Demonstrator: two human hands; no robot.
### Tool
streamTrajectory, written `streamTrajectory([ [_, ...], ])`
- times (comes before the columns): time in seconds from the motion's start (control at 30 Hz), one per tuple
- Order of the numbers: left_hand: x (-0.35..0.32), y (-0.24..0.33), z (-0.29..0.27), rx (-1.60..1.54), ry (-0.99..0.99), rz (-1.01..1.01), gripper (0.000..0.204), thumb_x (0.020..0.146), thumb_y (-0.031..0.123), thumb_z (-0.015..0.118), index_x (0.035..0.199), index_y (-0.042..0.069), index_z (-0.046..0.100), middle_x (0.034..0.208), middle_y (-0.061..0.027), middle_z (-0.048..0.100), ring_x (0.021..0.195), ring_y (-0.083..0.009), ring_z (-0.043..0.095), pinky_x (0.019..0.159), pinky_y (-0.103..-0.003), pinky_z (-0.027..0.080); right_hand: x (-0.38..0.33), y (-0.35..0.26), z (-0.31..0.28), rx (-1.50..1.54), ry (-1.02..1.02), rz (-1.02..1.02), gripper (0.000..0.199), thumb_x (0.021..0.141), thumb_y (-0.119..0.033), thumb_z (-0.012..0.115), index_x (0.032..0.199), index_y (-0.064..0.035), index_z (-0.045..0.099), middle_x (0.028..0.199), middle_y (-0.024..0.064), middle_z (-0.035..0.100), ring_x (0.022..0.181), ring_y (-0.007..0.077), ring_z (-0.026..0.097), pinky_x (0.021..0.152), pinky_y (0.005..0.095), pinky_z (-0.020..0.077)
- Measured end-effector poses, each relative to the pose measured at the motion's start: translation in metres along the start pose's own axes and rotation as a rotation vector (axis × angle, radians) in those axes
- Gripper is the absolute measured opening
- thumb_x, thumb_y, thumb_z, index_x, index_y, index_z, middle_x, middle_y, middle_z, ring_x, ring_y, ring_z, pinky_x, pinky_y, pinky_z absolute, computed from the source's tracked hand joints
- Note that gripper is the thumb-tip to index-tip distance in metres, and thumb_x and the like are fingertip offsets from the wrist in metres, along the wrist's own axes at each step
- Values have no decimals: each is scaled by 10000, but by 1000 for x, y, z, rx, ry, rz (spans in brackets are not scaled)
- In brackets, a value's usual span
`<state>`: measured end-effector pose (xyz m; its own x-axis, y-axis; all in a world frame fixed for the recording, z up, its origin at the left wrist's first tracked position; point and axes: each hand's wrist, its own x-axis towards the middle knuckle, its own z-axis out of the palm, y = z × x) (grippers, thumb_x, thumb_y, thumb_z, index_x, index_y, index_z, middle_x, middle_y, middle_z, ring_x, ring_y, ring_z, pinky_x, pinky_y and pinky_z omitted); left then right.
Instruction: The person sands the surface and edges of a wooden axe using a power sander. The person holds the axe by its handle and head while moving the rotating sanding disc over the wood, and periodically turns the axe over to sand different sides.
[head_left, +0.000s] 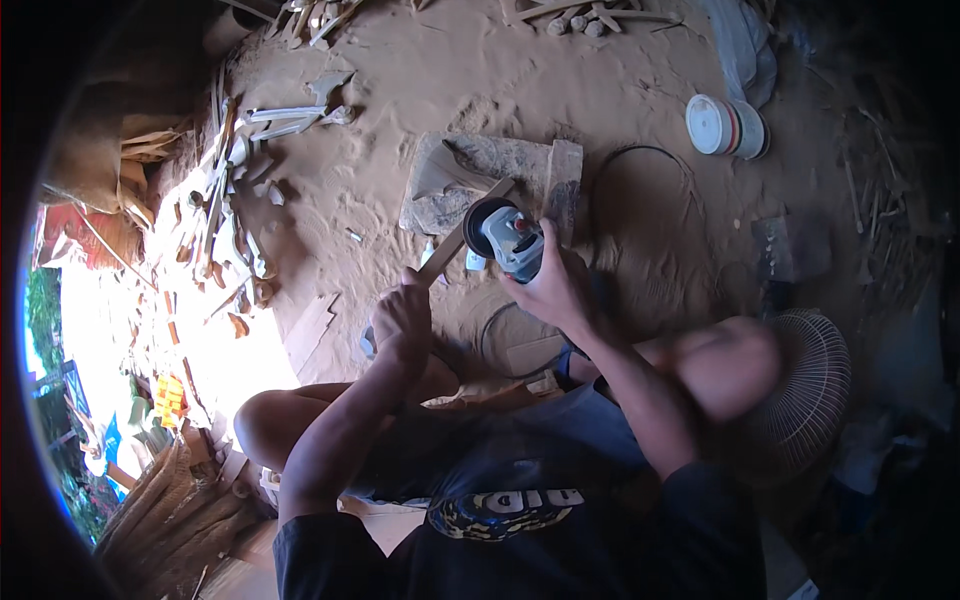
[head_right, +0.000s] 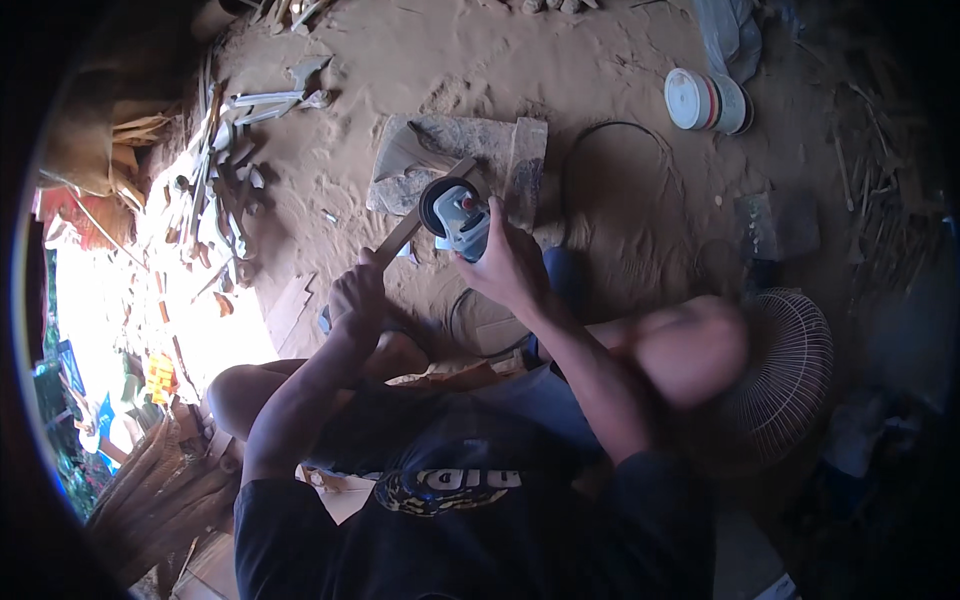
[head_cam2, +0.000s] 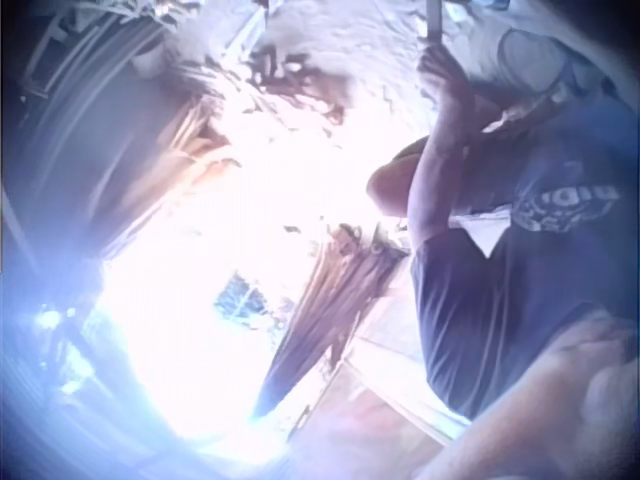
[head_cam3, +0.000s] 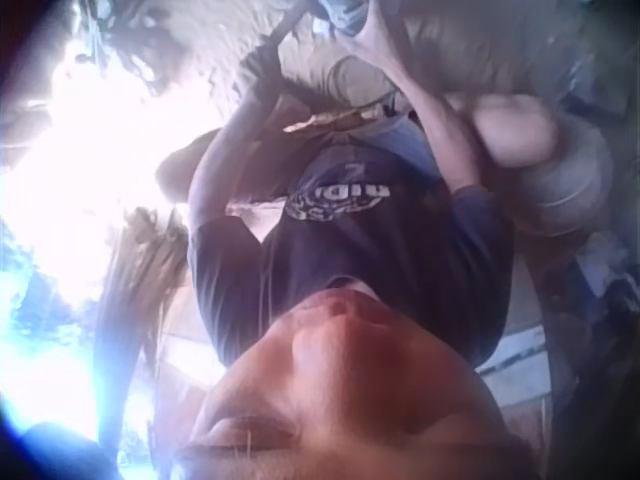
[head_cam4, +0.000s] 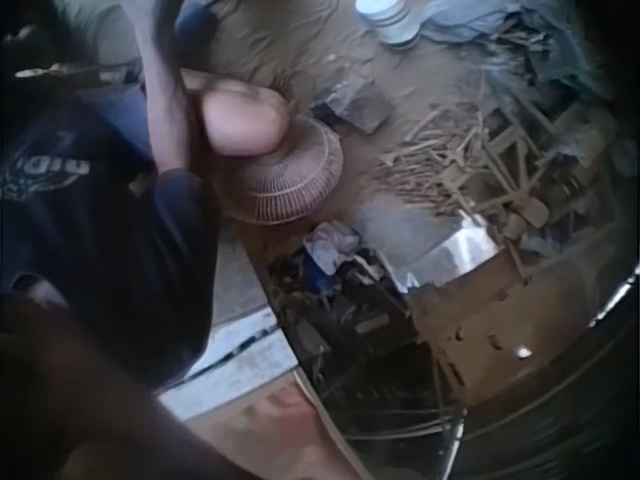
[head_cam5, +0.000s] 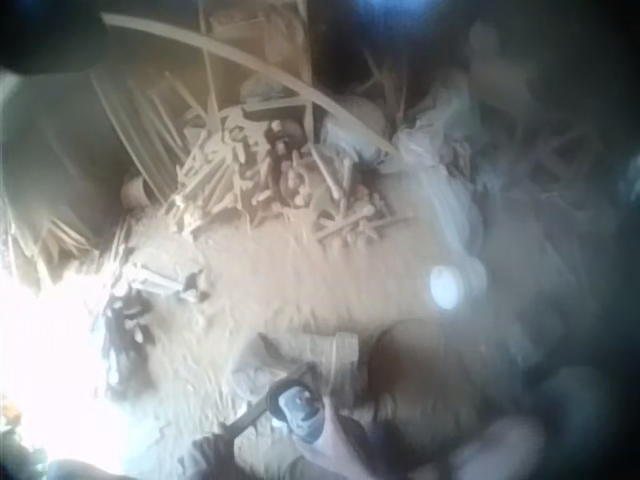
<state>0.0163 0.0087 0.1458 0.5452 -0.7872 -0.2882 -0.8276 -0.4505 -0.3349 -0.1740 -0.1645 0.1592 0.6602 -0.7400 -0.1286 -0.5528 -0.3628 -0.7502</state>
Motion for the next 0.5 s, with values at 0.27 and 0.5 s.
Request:
streamTrajectory([
  [0.27,0,0,-18,-55,-89,-16,60,1031,149,604,1057,117,560,888,-37,764,845,-181,789,681,-299,632,6,-4,5,-10,-2,-4,921,828,-301,824,1500,127,362,1069,349,708,974,494,718,858,538,575],
  [0.5,1,2,-12,10,-64,-11,75,1033,159,607,1059,112,555,902,-46,763,842,-186,792,681,-293,639,14,0,8,-7,26,8,929,819,-306,823,1497,131,361,1029,353,711,934,498,726,842,537,585],
])
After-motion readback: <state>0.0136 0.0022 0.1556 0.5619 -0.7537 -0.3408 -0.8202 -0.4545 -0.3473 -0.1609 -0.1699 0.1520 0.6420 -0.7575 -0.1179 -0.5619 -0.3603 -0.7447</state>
